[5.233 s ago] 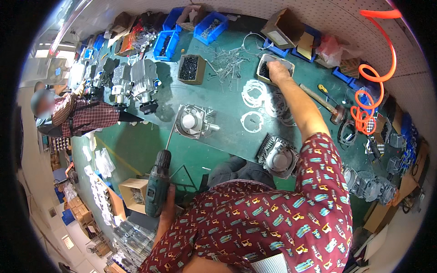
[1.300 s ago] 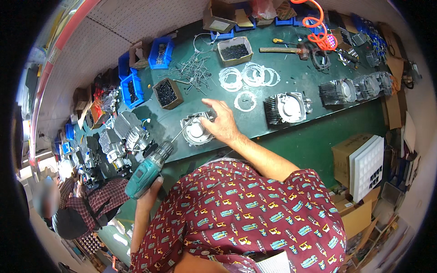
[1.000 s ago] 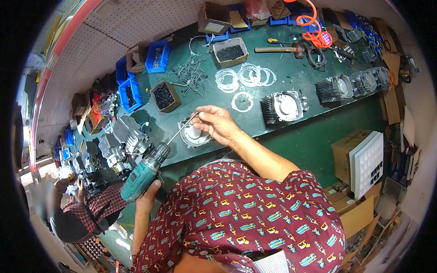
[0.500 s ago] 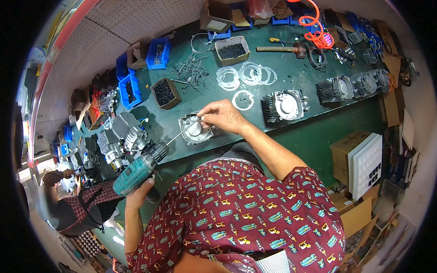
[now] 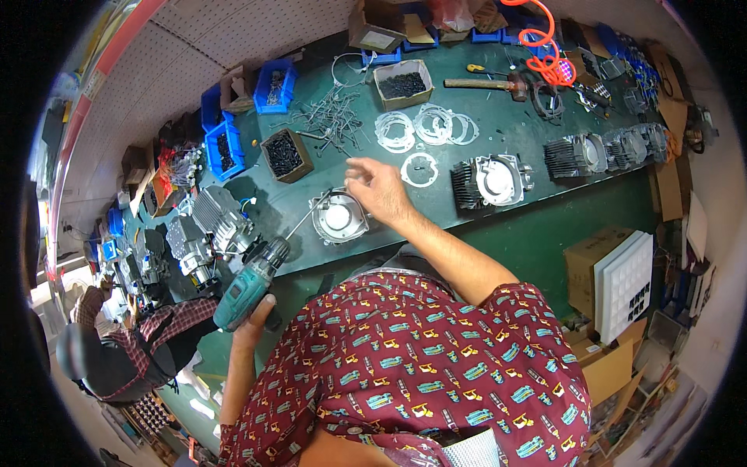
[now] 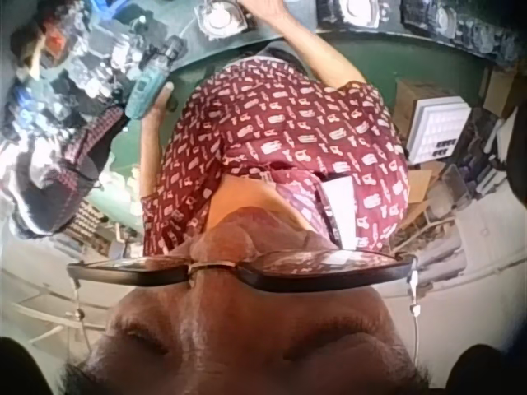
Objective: The person assembles small electrical components on a workbench. They place circular white parts into metal housings, then use a cordless drill to fasten screws. The person repeats this process for several units, moving finished assemblies aside.
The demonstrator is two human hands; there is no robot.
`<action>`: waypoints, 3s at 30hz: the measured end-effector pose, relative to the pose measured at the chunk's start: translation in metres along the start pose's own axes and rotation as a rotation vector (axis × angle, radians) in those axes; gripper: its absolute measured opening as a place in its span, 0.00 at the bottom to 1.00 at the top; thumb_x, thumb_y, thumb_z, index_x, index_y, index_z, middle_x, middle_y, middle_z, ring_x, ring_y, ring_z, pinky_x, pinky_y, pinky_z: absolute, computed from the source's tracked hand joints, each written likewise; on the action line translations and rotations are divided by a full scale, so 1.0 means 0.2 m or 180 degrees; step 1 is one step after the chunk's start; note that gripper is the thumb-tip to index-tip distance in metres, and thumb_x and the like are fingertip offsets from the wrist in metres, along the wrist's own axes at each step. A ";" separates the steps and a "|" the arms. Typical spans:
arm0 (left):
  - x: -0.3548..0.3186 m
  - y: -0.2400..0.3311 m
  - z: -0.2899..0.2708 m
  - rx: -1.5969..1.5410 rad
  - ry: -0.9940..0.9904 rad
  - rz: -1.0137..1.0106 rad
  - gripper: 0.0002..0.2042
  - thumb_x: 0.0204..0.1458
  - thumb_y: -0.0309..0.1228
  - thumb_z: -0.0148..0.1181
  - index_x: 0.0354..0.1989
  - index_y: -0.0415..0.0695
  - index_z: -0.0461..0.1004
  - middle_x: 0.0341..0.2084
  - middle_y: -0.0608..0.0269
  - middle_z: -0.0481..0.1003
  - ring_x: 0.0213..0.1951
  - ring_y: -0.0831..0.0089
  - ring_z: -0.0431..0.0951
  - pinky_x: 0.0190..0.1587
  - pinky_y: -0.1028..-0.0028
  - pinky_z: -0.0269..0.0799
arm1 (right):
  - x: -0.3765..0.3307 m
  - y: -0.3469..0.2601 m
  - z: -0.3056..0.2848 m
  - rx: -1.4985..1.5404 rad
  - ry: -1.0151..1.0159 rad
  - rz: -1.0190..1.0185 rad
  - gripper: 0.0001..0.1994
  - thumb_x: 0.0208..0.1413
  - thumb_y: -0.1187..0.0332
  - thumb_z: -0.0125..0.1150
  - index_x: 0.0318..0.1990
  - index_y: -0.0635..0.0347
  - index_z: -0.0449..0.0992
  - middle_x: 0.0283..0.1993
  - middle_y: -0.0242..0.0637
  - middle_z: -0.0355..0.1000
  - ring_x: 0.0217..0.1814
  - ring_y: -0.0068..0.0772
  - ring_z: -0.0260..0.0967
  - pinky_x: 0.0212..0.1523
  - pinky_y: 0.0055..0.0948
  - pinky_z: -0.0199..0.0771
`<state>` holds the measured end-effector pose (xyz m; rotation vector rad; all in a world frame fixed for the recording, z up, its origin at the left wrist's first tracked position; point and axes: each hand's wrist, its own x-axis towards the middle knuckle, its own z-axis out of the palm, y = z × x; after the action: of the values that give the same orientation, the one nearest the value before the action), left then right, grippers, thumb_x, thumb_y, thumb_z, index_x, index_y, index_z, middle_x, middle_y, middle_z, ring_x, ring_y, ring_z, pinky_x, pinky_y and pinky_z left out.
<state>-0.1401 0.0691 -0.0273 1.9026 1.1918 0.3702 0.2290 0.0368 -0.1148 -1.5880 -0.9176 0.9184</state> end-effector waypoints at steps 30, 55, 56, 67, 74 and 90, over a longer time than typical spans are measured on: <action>0.79 0.94 -0.09 0.2325 -0.1809 0.0068 0.16 0.45 0.35 0.72 0.43 0.45 0.81 0.37 0.51 0.82 0.42 0.53 0.83 0.49 0.59 0.78 | -0.06 0.23 0.16 -0.1618 -0.0378 -0.0088 0.36 0.43 0.52 0.76 0.62 0.51 0.74 0.55 0.44 0.76 0.58 0.50 0.72 0.56 0.52 0.69; 0.55 0.79 -0.17 0.0744 -0.1137 -0.0241 0.18 0.49 0.31 0.73 0.48 0.40 0.79 0.33 0.56 0.82 0.36 0.65 0.82 0.43 0.66 0.77 | 0.06 0.17 0.00 -0.0588 -0.0466 -0.0267 0.30 0.55 0.55 0.66 0.61 0.63 0.73 0.57 0.54 0.75 0.60 0.54 0.73 0.62 0.44 0.71; 0.50 0.76 -0.17 0.0425 -0.1003 -0.0424 0.18 0.49 0.29 0.72 0.49 0.40 0.79 0.34 0.56 0.81 0.37 0.67 0.81 0.44 0.66 0.76 | 0.15 0.22 -0.06 -0.0659 -0.0307 -0.0261 0.25 0.55 0.58 0.65 0.57 0.64 0.76 0.55 0.54 0.76 0.58 0.54 0.74 0.60 0.43 0.73; -0.07 0.46 0.04 -0.0535 -0.0007 -0.1355 0.13 0.57 0.27 0.68 0.50 0.42 0.79 0.36 0.69 0.77 0.37 0.75 0.74 0.43 0.71 0.72 | 1.25 0.45 -0.60 -0.4188 -0.0461 0.0750 0.17 0.52 0.63 0.71 0.48 0.57 0.83 0.52 0.46 0.80 0.55 0.50 0.78 0.55 0.44 0.79; -0.16 0.43 0.13 -0.0327 0.0316 -0.1086 0.14 0.57 0.34 0.69 0.50 0.43 0.78 0.35 0.68 0.78 0.37 0.74 0.75 0.42 0.71 0.72 | 1.44 0.64 -0.60 -0.4170 -0.0877 0.1127 0.19 0.54 0.69 0.62 0.54 0.61 0.79 0.59 0.53 0.75 0.63 0.51 0.72 0.62 0.44 0.74; -0.10 0.24 0.11 -0.0886 0.0286 -0.0979 0.18 0.58 0.36 0.65 0.54 0.43 0.75 0.44 0.64 0.78 0.41 0.76 0.76 0.46 0.71 0.73 | 0.41 -0.06 -0.19 0.1992 -0.0873 0.1198 0.19 0.58 0.77 0.66 0.57 0.70 0.75 0.54 0.47 0.78 0.51 0.34 0.77 0.51 0.31 0.80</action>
<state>-0.1068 0.0319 0.0004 1.4523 1.3902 0.4317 0.2971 0.0981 -0.1057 -1.1150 -0.4357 1.5423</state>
